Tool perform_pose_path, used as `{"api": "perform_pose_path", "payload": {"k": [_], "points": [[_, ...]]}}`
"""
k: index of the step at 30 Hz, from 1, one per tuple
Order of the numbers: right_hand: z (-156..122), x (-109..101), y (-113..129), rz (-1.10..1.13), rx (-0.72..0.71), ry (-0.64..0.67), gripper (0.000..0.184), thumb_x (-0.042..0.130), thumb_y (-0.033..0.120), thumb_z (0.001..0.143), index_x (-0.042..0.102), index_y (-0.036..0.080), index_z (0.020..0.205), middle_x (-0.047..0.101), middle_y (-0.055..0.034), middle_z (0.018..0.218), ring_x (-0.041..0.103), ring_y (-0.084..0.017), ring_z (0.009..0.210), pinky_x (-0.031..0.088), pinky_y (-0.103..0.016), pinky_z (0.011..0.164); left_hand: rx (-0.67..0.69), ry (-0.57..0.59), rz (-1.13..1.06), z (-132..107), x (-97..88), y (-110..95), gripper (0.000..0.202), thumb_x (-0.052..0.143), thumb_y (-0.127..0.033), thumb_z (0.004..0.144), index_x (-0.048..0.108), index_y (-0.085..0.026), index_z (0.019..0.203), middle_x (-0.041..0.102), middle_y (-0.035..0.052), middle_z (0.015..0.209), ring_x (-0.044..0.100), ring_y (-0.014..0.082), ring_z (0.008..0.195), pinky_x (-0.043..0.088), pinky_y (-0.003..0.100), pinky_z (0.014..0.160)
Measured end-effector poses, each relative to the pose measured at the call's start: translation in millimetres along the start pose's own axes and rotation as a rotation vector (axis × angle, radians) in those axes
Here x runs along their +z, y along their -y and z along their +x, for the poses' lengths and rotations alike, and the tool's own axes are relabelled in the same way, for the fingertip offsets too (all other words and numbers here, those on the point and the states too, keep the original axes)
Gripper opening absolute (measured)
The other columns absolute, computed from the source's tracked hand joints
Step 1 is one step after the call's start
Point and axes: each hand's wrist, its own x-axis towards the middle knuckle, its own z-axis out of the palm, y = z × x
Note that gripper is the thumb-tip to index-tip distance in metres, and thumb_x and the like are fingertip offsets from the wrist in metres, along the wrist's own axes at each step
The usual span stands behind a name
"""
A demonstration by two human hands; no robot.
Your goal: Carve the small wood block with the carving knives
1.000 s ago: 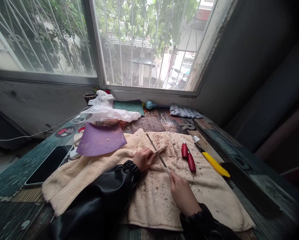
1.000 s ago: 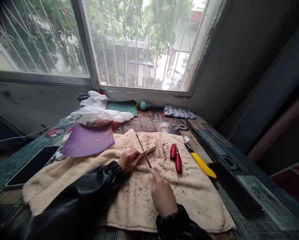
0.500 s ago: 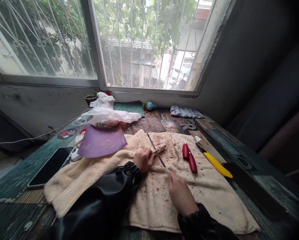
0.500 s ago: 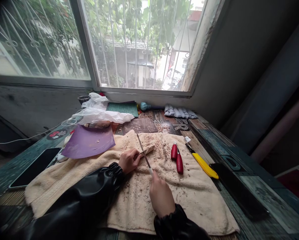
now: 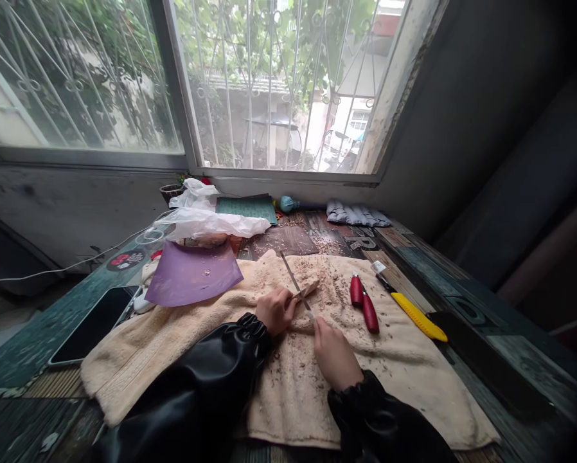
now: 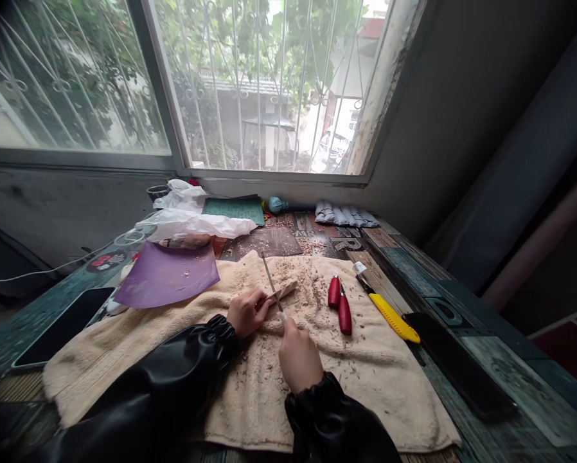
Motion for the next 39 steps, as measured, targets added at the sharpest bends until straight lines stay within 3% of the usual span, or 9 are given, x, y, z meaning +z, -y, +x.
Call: {"api": "perform_pose_path", "payload": {"k": [5, 10, 15, 21, 24, 28, 33, 36, 39], "points": [[-27.3, 2.1, -23.7, 0.092, -0.020, 0.000, 0.035, 0.023, 0.022, 0.087, 0.051, 0.018, 0.108, 0.064, -0.0071, 0.080, 0.059, -0.016, 0.076, 0.036, -0.022, 0.060, 0.045, 0.020, -0.049, 0.1, -1.0, 1.4, 0.017, 0.043, -0.030, 0.080, 0.054, -0.019, 0.073, 0.058, 0.0023, 0.072, 0.053, 0.0123, 0.065, 0.038, 0.023, 0.057], [-0.6, -3.1, -9.1, 0.027, 0.014, -0.011, 0.031, 0.026, 0.022, 0.087, 0.055, 0.020, 0.098, 0.064, -0.0076, 0.081, 0.059, -0.016, 0.075, 0.033, -0.022, 0.059, 0.175, 0.084, -0.093, -0.8, -1.0, 2.0, 0.017, 0.042, -0.028, 0.081, 0.054, -0.018, 0.077, 0.058, 0.0026, 0.075, 0.053, 0.0119, 0.067, 0.039, 0.022, 0.059], [19.9, -4.7, 9.4, 0.027, 0.015, -0.027, 0.030, 0.024, 0.022, 0.087, 0.054, 0.018, 0.093, 0.063, -0.0098, 0.080, 0.058, -0.017, 0.074, 0.033, -0.023, 0.059, 0.057, 0.039, -0.009, -2.2, -0.2, -1.2, 0.019, 0.042, -0.031, 0.081, 0.052, -0.018, 0.071, 0.057, 0.0020, 0.070, 0.053, 0.0127, 0.065, 0.038, 0.023, 0.057], [-21.4, 4.4, -17.7, 0.085, -0.008, -0.007, 0.033, 0.021, 0.024, 0.088, 0.054, 0.019, 0.093, 0.063, -0.0068, 0.078, 0.059, -0.016, 0.075, 0.035, -0.022, 0.062, -0.003, 0.012, -0.010, -1.7, 1.1, -2.3, 0.018, 0.043, -0.032, 0.080, 0.051, -0.018, 0.071, 0.058, 0.0014, 0.070, 0.052, 0.0123, 0.062, 0.037, 0.023, 0.055], [-29.5, 4.8, -25.6, 0.094, 0.009, -0.005, 0.034, 0.022, 0.025, 0.087, 0.053, 0.019, 0.100, 0.064, -0.0064, 0.079, 0.058, -0.016, 0.078, 0.035, -0.022, 0.062, 0.071, 0.031, -0.056, -1.0, 0.6, 0.6, 0.017, 0.043, -0.030, 0.081, 0.052, -0.018, 0.073, 0.058, 0.0018, 0.072, 0.053, 0.0120, 0.065, 0.038, 0.023, 0.058], [-5.7, -1.7, -12.9, 0.050, 0.020, -0.018, 0.033, 0.023, 0.025, 0.087, 0.054, 0.020, 0.096, 0.064, -0.0071, 0.081, 0.058, -0.017, 0.075, 0.033, -0.023, 0.060, 0.198, 0.073, -0.091, -1.3, 0.4, 3.9, 0.017, 0.042, -0.028, 0.081, 0.054, -0.018, 0.076, 0.057, 0.0023, 0.072, 0.052, 0.0114, 0.065, 0.039, 0.022, 0.059], [19.0, -5.2, 2.4, 0.078, 0.007, -0.032, 0.031, 0.024, 0.026, 0.087, 0.054, 0.019, 0.090, 0.064, -0.0081, 0.083, 0.058, -0.017, 0.078, 0.032, -0.023, 0.062, 0.079, 0.017, -0.027, -2.6, 3.3, 1.5, 0.020, 0.042, -0.031, 0.081, 0.053, -0.018, 0.071, 0.057, 0.0020, 0.070, 0.053, 0.0122, 0.063, 0.039, 0.022, 0.057], [4.7, -1.5, -6.4, 0.100, -0.007, -0.018, 0.031, 0.023, 0.026, 0.087, 0.053, 0.020, 0.088, 0.064, -0.0062, 0.079, 0.058, -0.016, 0.075, 0.033, -0.022, 0.061, -0.004, -0.028, -0.003, -2.6, 3.9, -0.3, 0.019, 0.043, -0.031, 0.080, 0.052, -0.018, 0.071, 0.058, 0.0019, 0.069, 0.054, 0.0131, 0.064, 0.039, 0.023, 0.058], [-17.4, 1.2, -22.5, 0.145, -0.011, -0.001, 0.032, 0.022, 0.028, 0.087, 0.053, 0.021, 0.086, 0.063, -0.0047, 0.076, 0.057, -0.016, 0.072, 0.033, -0.022, 0.060, 0.004, -0.025, -0.034, -1.7, 2.5, 0.1, 0.016, 0.044, -0.030, 0.080, 0.053, -0.018, 0.073, 0.058, 0.0022, 0.071, 0.054, 0.0134, 0.066, 0.040, 0.023, 0.059]]}}
